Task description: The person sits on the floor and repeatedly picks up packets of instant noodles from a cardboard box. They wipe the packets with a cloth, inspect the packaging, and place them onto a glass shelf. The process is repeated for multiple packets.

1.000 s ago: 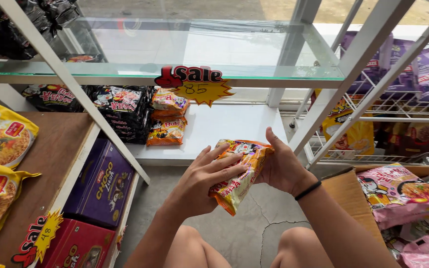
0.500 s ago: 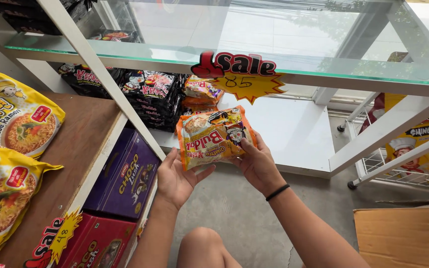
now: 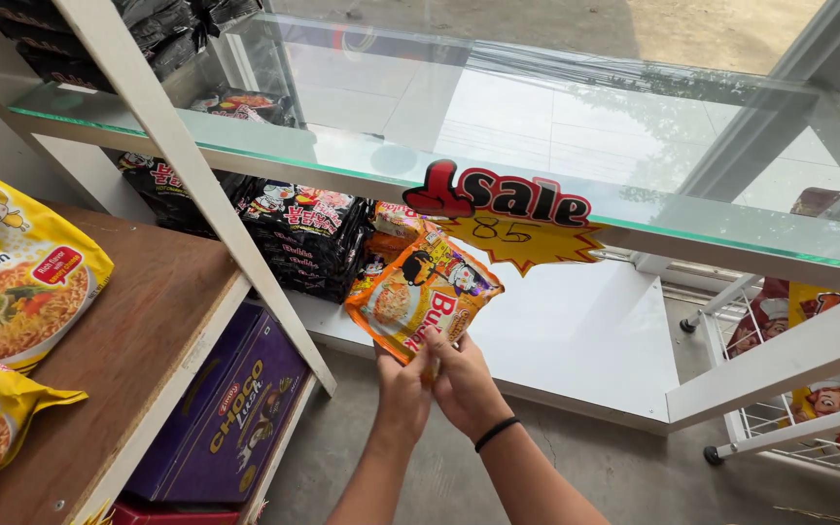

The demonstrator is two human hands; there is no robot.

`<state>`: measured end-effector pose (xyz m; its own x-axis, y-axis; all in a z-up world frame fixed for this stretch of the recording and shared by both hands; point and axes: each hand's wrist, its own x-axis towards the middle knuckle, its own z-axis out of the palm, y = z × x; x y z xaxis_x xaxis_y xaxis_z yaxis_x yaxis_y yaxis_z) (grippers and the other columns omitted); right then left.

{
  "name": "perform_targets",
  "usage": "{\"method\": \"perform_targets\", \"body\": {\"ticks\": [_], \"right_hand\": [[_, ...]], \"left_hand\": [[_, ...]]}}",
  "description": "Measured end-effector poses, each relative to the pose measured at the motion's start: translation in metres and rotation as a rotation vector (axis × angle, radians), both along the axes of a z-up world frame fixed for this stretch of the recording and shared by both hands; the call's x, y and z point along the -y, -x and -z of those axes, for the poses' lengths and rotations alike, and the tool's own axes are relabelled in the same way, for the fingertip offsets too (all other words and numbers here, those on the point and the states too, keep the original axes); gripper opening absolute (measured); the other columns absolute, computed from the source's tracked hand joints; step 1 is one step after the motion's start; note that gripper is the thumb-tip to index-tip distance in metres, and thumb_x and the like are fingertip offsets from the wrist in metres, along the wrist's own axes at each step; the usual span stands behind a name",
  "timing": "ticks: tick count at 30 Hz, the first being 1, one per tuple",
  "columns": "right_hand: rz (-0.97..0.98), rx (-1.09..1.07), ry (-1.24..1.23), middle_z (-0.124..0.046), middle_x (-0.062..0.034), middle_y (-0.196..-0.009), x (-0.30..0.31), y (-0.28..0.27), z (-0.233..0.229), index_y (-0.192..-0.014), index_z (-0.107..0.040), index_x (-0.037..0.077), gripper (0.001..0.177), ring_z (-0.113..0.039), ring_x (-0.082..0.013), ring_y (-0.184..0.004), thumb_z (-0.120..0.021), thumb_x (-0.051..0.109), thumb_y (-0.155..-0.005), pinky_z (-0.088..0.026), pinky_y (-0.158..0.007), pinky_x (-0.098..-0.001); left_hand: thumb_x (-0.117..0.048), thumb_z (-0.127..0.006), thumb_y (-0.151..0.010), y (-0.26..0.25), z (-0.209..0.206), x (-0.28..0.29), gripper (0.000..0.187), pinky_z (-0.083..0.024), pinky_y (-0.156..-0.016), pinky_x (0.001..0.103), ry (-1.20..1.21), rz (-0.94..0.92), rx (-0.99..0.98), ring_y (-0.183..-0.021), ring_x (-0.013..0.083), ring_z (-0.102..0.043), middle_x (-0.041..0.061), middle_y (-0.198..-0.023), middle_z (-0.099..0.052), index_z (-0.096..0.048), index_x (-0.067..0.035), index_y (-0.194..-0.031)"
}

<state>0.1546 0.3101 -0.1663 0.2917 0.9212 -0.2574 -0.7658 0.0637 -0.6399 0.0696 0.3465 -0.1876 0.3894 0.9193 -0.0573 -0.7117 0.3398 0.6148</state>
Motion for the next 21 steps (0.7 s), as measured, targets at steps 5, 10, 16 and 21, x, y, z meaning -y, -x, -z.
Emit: {"method": "perform_targets", "body": {"ticks": [5, 10, 16, 21], "right_hand": [[0.045, 0.180, 0.058, -0.067, -0.0119, -0.120, -0.034, -0.005, -0.003, -0.131, -0.050, 0.006, 0.041, -0.069, -0.0254, -0.108, -0.064, 0.010, -0.093, -0.060, -0.091, -0.0438], [-0.005, 0.358, 0.111, -0.067, -0.0096, -0.116, -0.064, -0.038, -0.028, -0.127, -0.047, 0.005, 0.040, -0.071, -0.0227, -0.102, -0.064, 0.014, -0.092, -0.065, -0.084, -0.0434], [-0.088, 0.568, 0.218, -0.071, -0.0088, -0.113, -0.125, -0.094, -0.003, -0.123, -0.061, 0.007, 0.034, -0.071, -0.0214, -0.101, -0.068, 0.022, -0.094, -0.063, -0.082, -0.0360], [-0.316, 0.998, 0.197, -0.070, -0.0071, -0.115, -0.198, -0.172, 0.072, -0.125, -0.069, 0.008, 0.037, -0.062, -0.0209, -0.105, -0.069, 0.035, -0.100, -0.054, -0.091, -0.0340]], "left_hand": [[-0.004, -0.070, -0.087, 0.006, 0.018, -0.022, 0.054, -0.052, -0.099, 0.034, -0.173, 0.013, -0.399, -0.116, 0.0175, -0.063, 0.010, -0.126, -0.064, -0.048, 0.000, -0.136], [-0.021, -0.068, -0.096, 0.016, 0.048, -0.075, 0.051, -0.049, -0.101, 0.037, -0.216, 0.031, -0.477, -0.118, 0.0204, -0.062, 0.017, -0.129, -0.064, -0.053, 0.008, -0.136], [-0.028, -0.063, -0.092, 0.005, 0.050, -0.140, 0.065, -0.052, -0.093, 0.042, 0.082, -0.005, -0.403, -0.115, 0.0206, -0.062, 0.008, -0.135, -0.056, -0.032, -0.013, -0.147], [-0.024, -0.065, -0.092, -0.019, 0.058, -0.190, 0.058, -0.054, -0.087, 0.046, 0.228, 0.193, -0.388, -0.111, 0.0264, -0.062, 0.011, -0.128, -0.059, -0.037, -0.017, -0.143]]}}
